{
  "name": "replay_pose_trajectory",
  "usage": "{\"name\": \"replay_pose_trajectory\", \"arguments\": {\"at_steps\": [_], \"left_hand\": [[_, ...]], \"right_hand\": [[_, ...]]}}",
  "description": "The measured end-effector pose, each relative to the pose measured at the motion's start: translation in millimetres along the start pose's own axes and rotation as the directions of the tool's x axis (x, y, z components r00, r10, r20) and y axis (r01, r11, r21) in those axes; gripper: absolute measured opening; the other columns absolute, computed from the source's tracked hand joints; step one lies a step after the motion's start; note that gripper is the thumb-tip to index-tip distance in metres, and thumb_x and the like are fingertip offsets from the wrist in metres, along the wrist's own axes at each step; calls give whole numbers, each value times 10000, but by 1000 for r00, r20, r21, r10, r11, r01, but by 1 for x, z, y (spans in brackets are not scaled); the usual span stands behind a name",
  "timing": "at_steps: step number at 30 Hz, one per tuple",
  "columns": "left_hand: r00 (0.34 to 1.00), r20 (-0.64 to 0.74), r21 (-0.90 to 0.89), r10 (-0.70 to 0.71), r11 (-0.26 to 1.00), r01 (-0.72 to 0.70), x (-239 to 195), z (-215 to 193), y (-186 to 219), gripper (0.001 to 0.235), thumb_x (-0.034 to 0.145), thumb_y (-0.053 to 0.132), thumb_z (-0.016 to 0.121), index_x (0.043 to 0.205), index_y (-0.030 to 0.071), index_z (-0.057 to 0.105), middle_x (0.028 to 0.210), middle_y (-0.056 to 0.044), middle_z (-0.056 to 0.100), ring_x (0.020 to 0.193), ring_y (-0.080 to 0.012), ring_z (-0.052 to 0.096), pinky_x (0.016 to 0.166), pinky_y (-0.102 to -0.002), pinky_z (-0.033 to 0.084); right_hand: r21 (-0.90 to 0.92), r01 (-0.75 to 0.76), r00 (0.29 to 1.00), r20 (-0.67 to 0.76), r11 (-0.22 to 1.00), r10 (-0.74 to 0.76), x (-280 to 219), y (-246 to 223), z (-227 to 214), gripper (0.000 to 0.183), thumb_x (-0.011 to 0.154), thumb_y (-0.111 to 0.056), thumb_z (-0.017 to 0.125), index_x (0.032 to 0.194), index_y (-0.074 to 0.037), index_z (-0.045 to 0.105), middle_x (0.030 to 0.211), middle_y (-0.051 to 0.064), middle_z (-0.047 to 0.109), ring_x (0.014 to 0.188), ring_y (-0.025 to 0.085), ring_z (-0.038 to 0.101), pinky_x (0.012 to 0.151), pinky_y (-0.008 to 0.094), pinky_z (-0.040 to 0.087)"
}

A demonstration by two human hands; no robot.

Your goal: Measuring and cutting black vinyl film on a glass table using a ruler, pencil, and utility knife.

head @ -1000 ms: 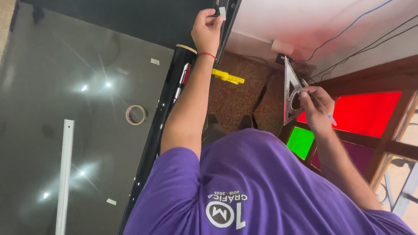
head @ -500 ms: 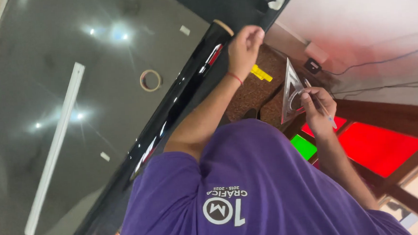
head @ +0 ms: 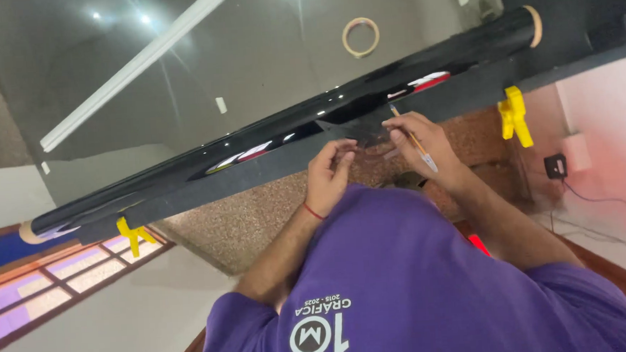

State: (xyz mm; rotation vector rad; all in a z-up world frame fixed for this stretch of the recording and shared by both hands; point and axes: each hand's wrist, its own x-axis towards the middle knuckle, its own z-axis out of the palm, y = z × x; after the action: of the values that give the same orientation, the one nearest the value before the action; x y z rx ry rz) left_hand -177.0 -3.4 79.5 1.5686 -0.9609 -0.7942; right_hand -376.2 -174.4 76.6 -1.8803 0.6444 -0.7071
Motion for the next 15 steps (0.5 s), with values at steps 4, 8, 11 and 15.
{"name": "replay_pose_trajectory", "arguments": {"at_steps": [4,8,11,15], "left_hand": [[979,-198,39,54,998,-47,-23,-82,-6,155,1129,39,670,1224,60,792,1055,-129,824,1006,-296,821,942,-437,644],[966,-255,96,48,995,-24,-47,-148,-7,262,1198,231,530,1238,86,745,1167,-67,701,1020,-199,736,978,-336,624],[942,-334,-31,25,999,-37,-61,-182,-17,299,1225,227,519,1336,72,749,1209,-80,653,982,-179,747,978,-303,681],[905,-424,-91,28,993,-74,-77,-204,-19,298,1199,100,563,1415,70,767,1135,-30,666,920,-121,712,970,-259,604]], "right_hand": [[-352,296,954,163,888,-253,62,28,15,490,1274,-343,369,1340,-155,817,1418,228,664,1354,527,644,1172,622,479],[-726,337,941,257,599,-219,136,103,20,329,1132,-102,689,1449,-123,774,1441,162,781,1390,436,696,1044,628,492],[-860,281,957,287,426,-51,195,168,25,381,1140,-206,662,1493,-202,803,1327,129,792,1025,429,806,705,596,643],[-904,187,885,325,384,333,242,180,31,609,973,-292,763,1579,-241,788,1599,192,642,1227,478,772,961,640,627]]}}
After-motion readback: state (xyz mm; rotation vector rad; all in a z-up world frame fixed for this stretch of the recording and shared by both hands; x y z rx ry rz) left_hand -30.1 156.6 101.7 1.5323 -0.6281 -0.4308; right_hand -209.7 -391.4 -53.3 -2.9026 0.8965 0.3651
